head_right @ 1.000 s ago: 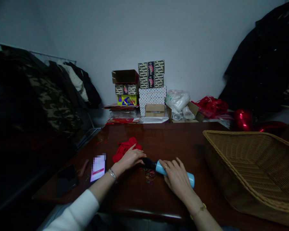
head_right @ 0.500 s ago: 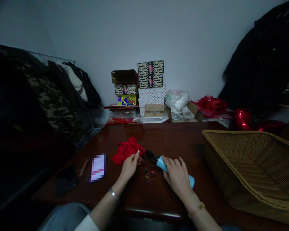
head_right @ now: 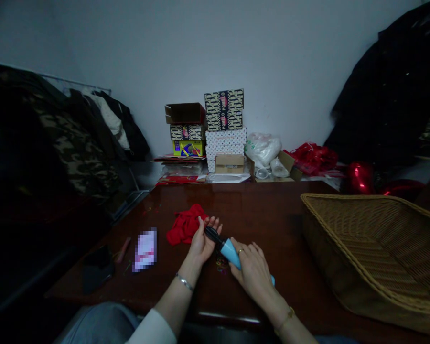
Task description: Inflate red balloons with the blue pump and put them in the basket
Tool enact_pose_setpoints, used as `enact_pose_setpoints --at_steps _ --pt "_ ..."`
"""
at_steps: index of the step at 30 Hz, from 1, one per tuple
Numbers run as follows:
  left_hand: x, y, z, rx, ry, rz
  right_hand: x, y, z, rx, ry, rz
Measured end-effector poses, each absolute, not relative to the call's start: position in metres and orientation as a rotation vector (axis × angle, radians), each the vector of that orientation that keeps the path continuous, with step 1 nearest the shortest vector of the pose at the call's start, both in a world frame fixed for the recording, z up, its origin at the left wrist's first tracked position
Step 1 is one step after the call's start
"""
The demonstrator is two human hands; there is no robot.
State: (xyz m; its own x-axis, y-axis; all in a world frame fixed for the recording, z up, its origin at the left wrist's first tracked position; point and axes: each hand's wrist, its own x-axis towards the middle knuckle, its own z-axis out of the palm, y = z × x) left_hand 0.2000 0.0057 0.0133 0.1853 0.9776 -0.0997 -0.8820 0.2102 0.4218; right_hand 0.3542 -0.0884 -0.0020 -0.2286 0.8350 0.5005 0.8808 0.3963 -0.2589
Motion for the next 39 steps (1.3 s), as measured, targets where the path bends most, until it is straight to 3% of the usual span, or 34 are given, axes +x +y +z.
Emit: enact_pose_setpoints --at_steps 10,19,39 --pt "0.206 0.000 0.020 0.322 0.422 1.407 0.340 -0.096 0.019 -1.579 -1.981 0.368" --pt "0.204 0.010 0.025 0.326 0.539 1.492 0.330 -0.102 -0.002 -1.649 -2.060 -0.060" --pt "0.188 0.024 0.017 0.288 0.560 1.572 0.322 -0.114 0.015 -1.695 -2.115 -0.228"
